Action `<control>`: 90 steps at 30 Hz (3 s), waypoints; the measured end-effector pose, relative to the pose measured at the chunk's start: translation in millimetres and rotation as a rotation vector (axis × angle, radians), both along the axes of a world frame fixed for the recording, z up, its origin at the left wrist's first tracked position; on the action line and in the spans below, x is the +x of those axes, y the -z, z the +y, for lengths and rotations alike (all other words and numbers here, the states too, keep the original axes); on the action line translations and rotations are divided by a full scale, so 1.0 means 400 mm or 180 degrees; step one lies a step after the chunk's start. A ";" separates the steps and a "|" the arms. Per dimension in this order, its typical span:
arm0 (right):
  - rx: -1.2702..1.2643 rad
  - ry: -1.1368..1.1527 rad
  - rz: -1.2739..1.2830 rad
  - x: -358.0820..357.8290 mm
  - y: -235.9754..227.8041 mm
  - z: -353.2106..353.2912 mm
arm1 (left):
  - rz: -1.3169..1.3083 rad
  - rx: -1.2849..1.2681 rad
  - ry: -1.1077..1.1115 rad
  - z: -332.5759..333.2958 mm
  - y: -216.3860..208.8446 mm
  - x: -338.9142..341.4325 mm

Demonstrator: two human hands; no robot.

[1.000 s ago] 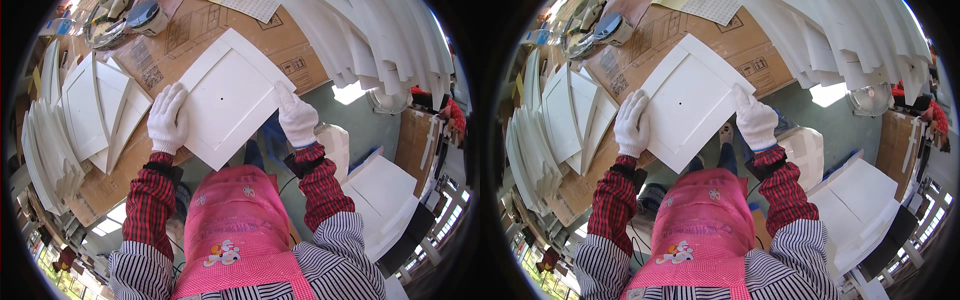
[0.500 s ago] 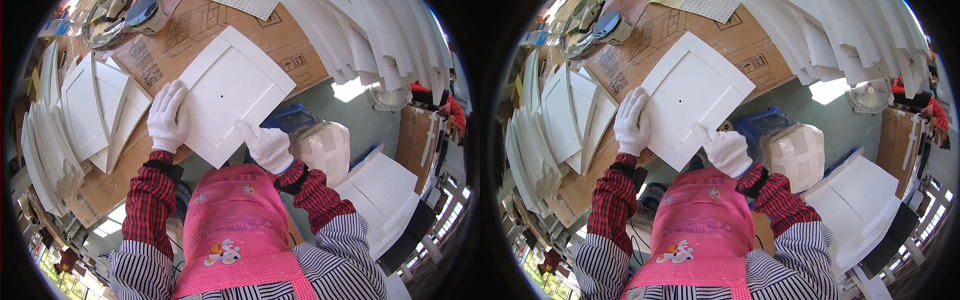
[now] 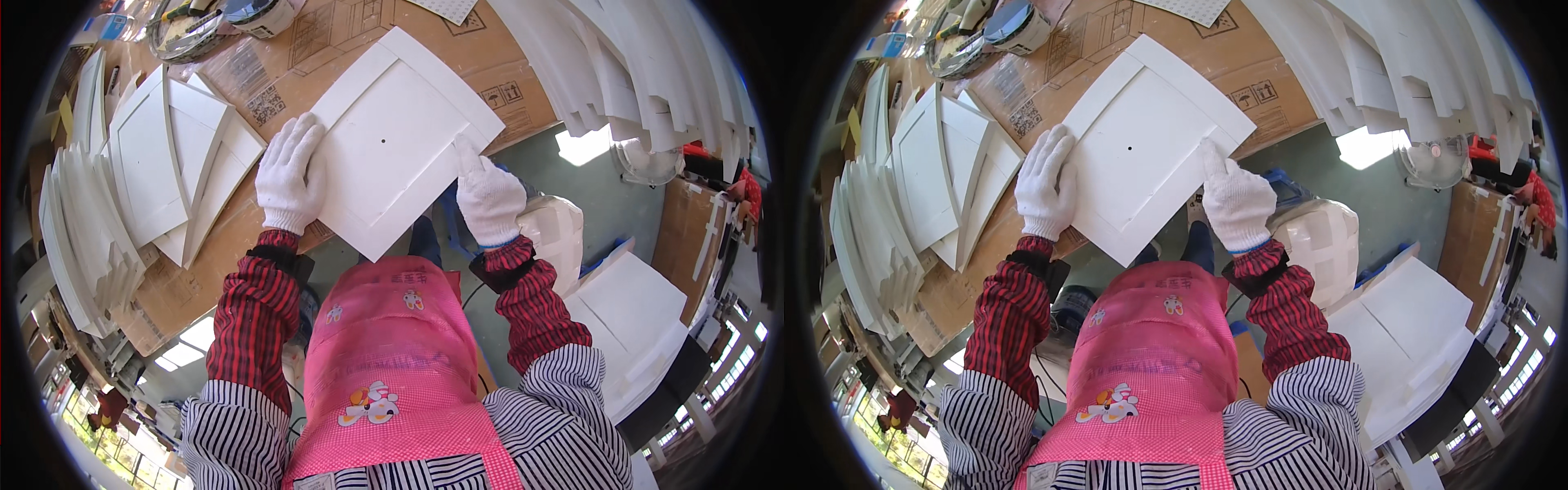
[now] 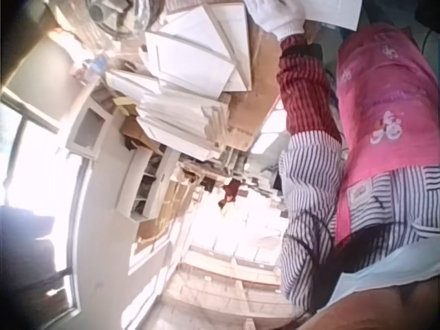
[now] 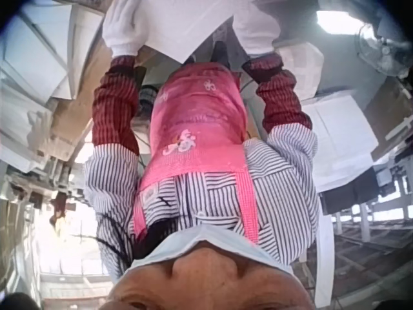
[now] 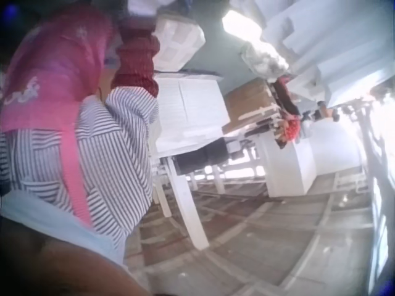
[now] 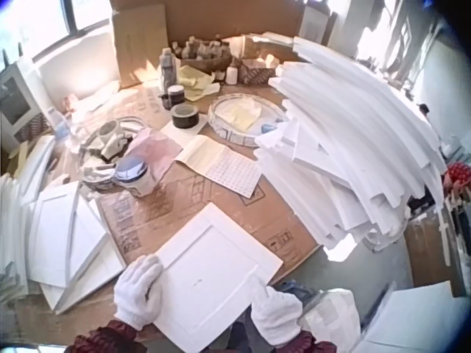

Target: Cleaning and inspecting white cabinet door panels at a workstation.

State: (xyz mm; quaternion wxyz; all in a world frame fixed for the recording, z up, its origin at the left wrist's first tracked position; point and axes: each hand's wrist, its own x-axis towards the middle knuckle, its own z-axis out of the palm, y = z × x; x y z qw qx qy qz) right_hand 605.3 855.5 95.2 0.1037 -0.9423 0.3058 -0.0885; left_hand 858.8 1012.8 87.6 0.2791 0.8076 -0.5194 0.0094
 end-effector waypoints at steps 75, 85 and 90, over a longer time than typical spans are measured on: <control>-0.0549 0.0715 -0.0240 -0.030 0.046 -0.164 | -0.0028 -0.0077 0.0013 -0.013 -0.008 0.008; -0.0514 0.0849 -0.0409 -0.043 0.074 -0.215 | -0.0016 -0.0123 0.0053 -0.014 -0.016 0.009; -0.0319 0.0777 -0.0381 -0.023 0.030 -0.166 | -0.0026 -0.0027 -0.0023 -0.004 -0.016 0.011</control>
